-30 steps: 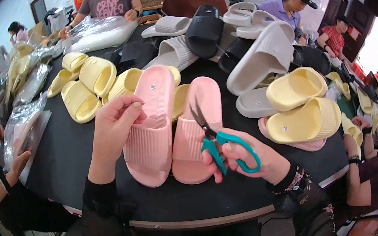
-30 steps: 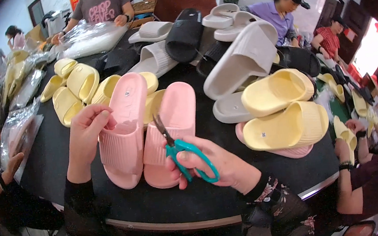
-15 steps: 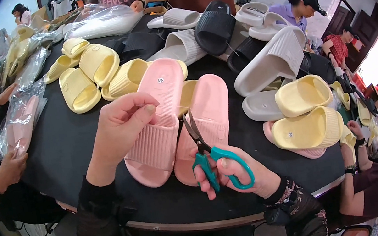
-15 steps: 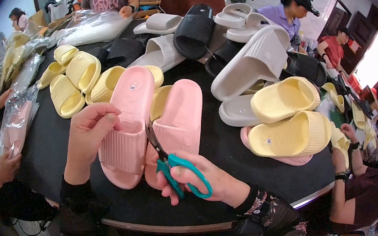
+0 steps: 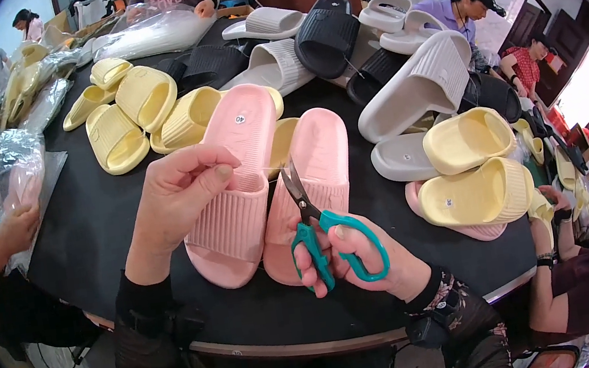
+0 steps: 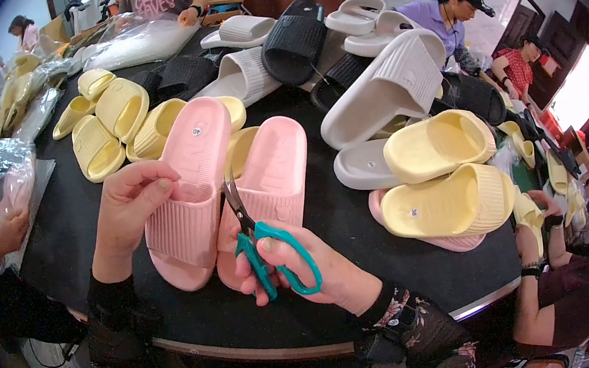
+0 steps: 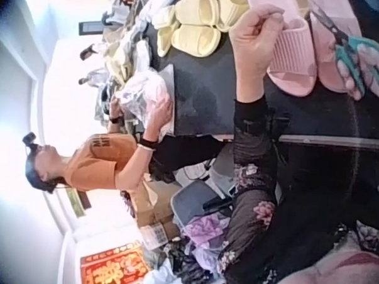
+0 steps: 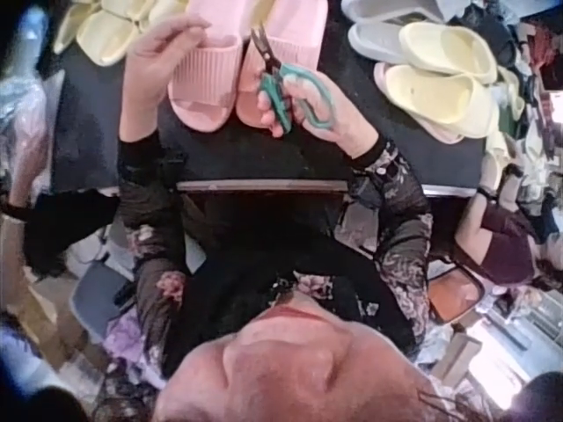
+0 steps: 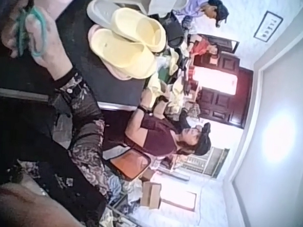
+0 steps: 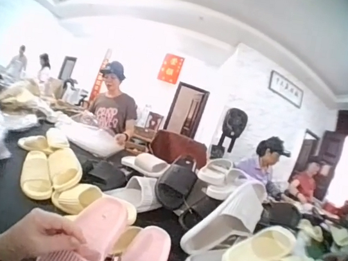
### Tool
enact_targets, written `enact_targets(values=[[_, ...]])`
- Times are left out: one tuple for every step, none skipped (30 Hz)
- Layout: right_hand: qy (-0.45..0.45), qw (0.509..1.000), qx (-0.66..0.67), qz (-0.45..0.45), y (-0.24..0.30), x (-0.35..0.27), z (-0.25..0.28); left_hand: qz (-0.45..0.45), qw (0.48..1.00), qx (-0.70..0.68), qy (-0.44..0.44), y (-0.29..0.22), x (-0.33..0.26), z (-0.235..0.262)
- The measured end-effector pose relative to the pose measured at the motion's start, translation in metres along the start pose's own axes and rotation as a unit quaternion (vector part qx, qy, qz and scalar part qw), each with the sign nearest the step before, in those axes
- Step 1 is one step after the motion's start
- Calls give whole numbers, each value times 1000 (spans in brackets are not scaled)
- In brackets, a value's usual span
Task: Using scissors to trim excess threads and material from various colored plastic slides/sandals.
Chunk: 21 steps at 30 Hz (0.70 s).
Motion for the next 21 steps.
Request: enact_targets(values=[[-7,1000,1,-1,1,-1,0,0,1000,0,1,1,0,0],[-8,1000,1,-1,1,-1,1,0,1000,0,1,1,1,0],[-9,1000,0,-7,0,-1,2,-1,1000,4,-1,2,1,0],[-10,1000,-1,-12,0,-2,3,-2,1000,8,-3,2,1,1],[-11,1000,0,-12,0,-2,4,-1,1000,8,-2,3,1,1],[-16,1000,-2,-15,0,-3,4,-1,1000,1,1,3,2,0],[-19,1000,-3,-17,0,-3,4,0,1000,-4,3,2,1,0],[-18,1000,-1,-17,0,-2,3,1,1000,-3,2,1,1,1],[-19,1000,2,-13,1,-2,2,0,1000,-2,2,1,1,2],[-21,1000,3,-8,2,-2,2,-2,1000,-3,3,1,2,2],[-22,1000,3,-8,1,-2,2,-1,1000,-3,3,2,2,2],[-26,1000,3,-5,1,-2,3,3,1000,4,-2,3,2,3],[-30,1000,4,-2,1,-2,4,9,1000,10,-7,5,2,4],[-31,999,5,-3,1,-2,5,10,1000,10,-6,5,3,4],[-34,999,4,0,1,-1,5,11,1000,4,-8,6,3,4],[-36,999,4,1,1,-1,6,15,1000,-2,-10,6,2,4],[-36,999,6,-2,1,-2,5,18,1000,-3,-11,6,3,5],[-46,999,0,9,3,-2,4,18,1000,4,-18,6,4,5],[-54,998,-7,19,5,-2,4,18,999,12,-25,6,4,7],[-54,998,-4,16,5,-2,3,21,999,12,-26,6,3,7],[-57,998,-4,17,6,-2,3,24,999,9,-23,6,3,8]])
Point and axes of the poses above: each hand's wrist, its own x-axis towards the middle knuckle, its own z-axis out of the back of the hand, y = z × x, the point moved 6 cm from there along x, towards the middle knuckle, and after that the axes turned 9 degrees about z, right-handed, at the moved point
